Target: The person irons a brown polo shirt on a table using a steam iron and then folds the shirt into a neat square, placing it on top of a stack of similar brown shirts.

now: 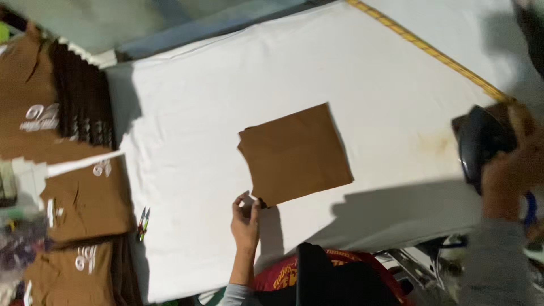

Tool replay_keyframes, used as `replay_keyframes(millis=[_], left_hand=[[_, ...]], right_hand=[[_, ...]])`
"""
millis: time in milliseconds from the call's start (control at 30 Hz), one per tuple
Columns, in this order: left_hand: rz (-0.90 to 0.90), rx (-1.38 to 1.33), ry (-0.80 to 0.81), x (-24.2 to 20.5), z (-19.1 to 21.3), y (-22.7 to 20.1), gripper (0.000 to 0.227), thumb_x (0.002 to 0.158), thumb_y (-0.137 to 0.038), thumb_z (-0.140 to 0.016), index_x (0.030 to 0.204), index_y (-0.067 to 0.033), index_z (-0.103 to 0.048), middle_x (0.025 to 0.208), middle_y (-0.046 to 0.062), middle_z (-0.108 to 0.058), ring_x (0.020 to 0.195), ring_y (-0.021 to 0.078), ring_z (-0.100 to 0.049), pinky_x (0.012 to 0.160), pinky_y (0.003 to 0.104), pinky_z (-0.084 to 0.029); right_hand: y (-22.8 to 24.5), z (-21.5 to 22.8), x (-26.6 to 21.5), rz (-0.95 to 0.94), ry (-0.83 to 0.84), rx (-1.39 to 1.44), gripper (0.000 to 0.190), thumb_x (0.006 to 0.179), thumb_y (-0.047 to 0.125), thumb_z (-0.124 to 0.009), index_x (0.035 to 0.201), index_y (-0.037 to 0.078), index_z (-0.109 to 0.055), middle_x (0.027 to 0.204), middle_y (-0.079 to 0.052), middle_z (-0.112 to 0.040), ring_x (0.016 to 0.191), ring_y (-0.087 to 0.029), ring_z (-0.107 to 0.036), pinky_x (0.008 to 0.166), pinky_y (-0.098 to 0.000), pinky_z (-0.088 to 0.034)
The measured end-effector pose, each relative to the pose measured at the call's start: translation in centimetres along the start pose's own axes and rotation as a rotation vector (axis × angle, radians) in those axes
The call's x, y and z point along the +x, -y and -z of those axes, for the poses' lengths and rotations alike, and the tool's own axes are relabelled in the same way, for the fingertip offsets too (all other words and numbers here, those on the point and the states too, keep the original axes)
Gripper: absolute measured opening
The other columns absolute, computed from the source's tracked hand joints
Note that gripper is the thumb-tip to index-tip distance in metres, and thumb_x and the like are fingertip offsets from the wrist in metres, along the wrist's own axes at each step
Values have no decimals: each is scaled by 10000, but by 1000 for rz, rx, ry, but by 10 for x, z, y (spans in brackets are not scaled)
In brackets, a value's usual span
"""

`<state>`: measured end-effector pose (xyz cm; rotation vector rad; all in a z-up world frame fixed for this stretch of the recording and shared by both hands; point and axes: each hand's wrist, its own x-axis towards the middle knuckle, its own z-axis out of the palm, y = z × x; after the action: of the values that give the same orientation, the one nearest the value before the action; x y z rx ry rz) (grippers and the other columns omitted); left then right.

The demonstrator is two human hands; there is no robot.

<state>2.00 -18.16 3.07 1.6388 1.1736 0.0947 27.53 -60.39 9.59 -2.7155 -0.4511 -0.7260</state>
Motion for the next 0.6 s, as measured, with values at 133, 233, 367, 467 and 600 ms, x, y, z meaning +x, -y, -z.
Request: replay_keyframes(millis=[133, 233, 367, 467, 600], left_hand=[[89, -167, -39, 1, -10, 20, 397, 779, -314, -674, 1146, -196, -580, 899, 51, -698, 854, 101, -633, 825, 237, -468], [-2, -382, 58, 11, -11, 40, 311, 828, -149, -663, 1121, -147, -558, 848, 37, -688, 852, 97, -636, 870, 249, -472], [50, -355, 158, 6, -4, 30, 402, 811, -172, -666, 1177, -177, -500, 849, 15, -654, 856, 104, -629, 877, 261, -472], [38, -346, 179, 12, -6, 37, 364, 841, -134, -641, 1166, -171, -480, 856, 6, -640, 810, 114, -626, 821, 257, -473], [-80, -352, 171, 27, -24, 73, 371, 836, -194, -656, 1141, -138, -453, 862, 23, -620, 829, 124, -630, 786, 244, -485]], right_hand=[[-40, -15, -16, -89, 219, 545, 833, 630, -162, -262, 1460, -117, -320, 1397, -387, -360, 1279, -503, -334, 1113, -533, -204], [-120, -47, -42, -666, 369, 792, 410, 1065, 278, -449, 1434, 119, -370, 1426, -76, -393, 1305, -236, -379, 1119, -396, -309], [-186, -82, -21, -1011, 799, 422, 356, 1027, 481, -552, 934, 148, -469, 775, -19, -415, 625, -241, -394, 487, -420, -279], [-161, -92, -21, -844, 723, 374, 254, 897, 289, -631, 990, 122, -463, 636, -40, -393, 472, -197, -343, 382, -368, -239], [-96, -89, -2, 310, 728, -239, 365, 723, 343, -731, 1081, 299, -680, 898, -71, -561, 629, -222, -631, 643, -339, -470]])
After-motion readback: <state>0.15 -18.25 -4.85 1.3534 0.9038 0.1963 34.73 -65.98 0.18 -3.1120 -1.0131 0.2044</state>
